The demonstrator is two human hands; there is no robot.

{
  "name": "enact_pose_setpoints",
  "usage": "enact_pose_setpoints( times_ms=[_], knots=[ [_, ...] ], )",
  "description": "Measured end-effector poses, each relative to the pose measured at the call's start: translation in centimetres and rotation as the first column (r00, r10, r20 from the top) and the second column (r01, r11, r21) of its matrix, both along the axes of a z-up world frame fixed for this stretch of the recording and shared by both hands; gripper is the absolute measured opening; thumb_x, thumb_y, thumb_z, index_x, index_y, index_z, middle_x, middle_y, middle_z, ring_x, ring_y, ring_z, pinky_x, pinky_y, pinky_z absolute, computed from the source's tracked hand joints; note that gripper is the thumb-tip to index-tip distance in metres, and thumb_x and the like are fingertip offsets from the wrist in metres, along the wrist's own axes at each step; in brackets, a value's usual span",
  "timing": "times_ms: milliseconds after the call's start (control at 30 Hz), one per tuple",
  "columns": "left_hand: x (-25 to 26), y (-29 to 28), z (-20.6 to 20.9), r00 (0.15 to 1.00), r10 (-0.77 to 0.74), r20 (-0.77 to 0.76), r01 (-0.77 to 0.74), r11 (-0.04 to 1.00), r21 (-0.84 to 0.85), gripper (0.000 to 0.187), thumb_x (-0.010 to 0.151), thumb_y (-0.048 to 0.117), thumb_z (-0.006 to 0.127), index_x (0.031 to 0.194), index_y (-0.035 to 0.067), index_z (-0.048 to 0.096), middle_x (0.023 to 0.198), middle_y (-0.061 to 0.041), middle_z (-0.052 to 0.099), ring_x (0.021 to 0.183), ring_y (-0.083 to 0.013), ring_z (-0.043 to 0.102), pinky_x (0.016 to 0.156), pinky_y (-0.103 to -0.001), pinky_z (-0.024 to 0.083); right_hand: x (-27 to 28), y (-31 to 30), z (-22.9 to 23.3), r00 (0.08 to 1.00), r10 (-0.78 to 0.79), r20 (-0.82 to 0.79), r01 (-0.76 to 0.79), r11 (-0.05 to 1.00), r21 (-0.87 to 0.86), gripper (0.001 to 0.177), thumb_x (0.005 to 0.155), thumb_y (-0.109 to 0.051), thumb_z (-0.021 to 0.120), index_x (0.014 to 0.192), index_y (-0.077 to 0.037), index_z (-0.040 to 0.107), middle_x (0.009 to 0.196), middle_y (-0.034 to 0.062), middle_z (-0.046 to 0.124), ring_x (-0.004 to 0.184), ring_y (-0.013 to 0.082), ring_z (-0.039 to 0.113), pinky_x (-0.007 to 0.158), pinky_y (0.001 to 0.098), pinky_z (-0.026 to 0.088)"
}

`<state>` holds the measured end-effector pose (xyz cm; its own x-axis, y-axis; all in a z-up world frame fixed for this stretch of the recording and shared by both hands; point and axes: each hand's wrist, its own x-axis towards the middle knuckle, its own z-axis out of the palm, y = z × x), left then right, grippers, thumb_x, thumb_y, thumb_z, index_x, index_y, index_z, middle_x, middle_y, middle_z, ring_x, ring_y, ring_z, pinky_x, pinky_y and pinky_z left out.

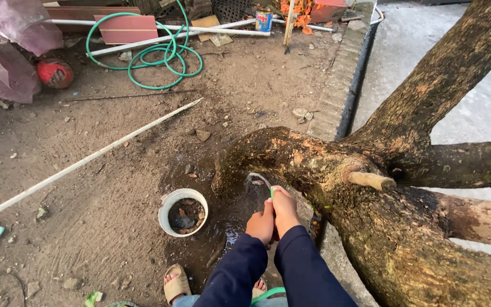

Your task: Watering plants and a tree using a garden hose.

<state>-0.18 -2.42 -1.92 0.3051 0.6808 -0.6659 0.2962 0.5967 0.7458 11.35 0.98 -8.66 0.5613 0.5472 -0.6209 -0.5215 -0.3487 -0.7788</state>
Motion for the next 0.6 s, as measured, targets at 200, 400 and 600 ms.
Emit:
enact_pose_setpoints(
  times_ms=[200, 400, 600],
  knots=[
    [-0.5, 0.4, -2.3, 0.997, 0.051, -0.052, -0.048, 0.997, 0.060, 0.083, 0.096, 0.072, 0.034, 0.082, -0.001, 0.070, 0.061, -0.014, 0.066, 0.043, -0.0243, 0.061, 0.043, -0.039, 0.047, -1.3, 0.6, 0.2, 0.997, 0.065, 0.040, -0.065, 0.998, 0.005, 0.025, 0.099, -0.017, 0.063, 0.117, -0.007, 0.077, 0.097, 0.0015, 0.069, 0.073, 0.0115, 0.054, 0.070, 0.0300, 0.049],
    [-1.8, 0.7, -1.8, 0.995, 0.083, -0.051, -0.080, 0.995, 0.052, 0.085, 0.097, 0.073, 0.035, 0.076, -0.002, 0.068, 0.061, -0.015, 0.065, 0.044, -0.0240, 0.058, 0.042, -0.039, 0.044, -3.2, 1.2, 1.0, 0.996, 0.083, 0.022, -0.084, 0.995, 0.046, 0.024, 0.098, -0.019, 0.064, 0.115, -0.009, 0.077, 0.094, -0.0001, 0.069, 0.072, 0.0121, 0.055, 0.068, 0.0306, 0.050],
    [-2.3, 1.1, -0.6, 0.992, 0.117, -0.035, -0.114, 0.990, 0.079, 0.081, 0.096, 0.072, 0.037, 0.078, -0.001, 0.066, 0.061, -0.013, 0.065, 0.043, -0.0234, 0.058, 0.042, -0.039, 0.045, -3.5, 1.5, 1.7, 0.984, 0.147, 0.104, -0.153, 0.986, 0.058, 0.028, 0.102, -0.024, 0.063, 0.113, -0.004, 0.079, 0.090, 0.0031, 0.059, 0.075, 0.0128, 0.050, 0.067, 0.0315, 0.046]
  ],
)
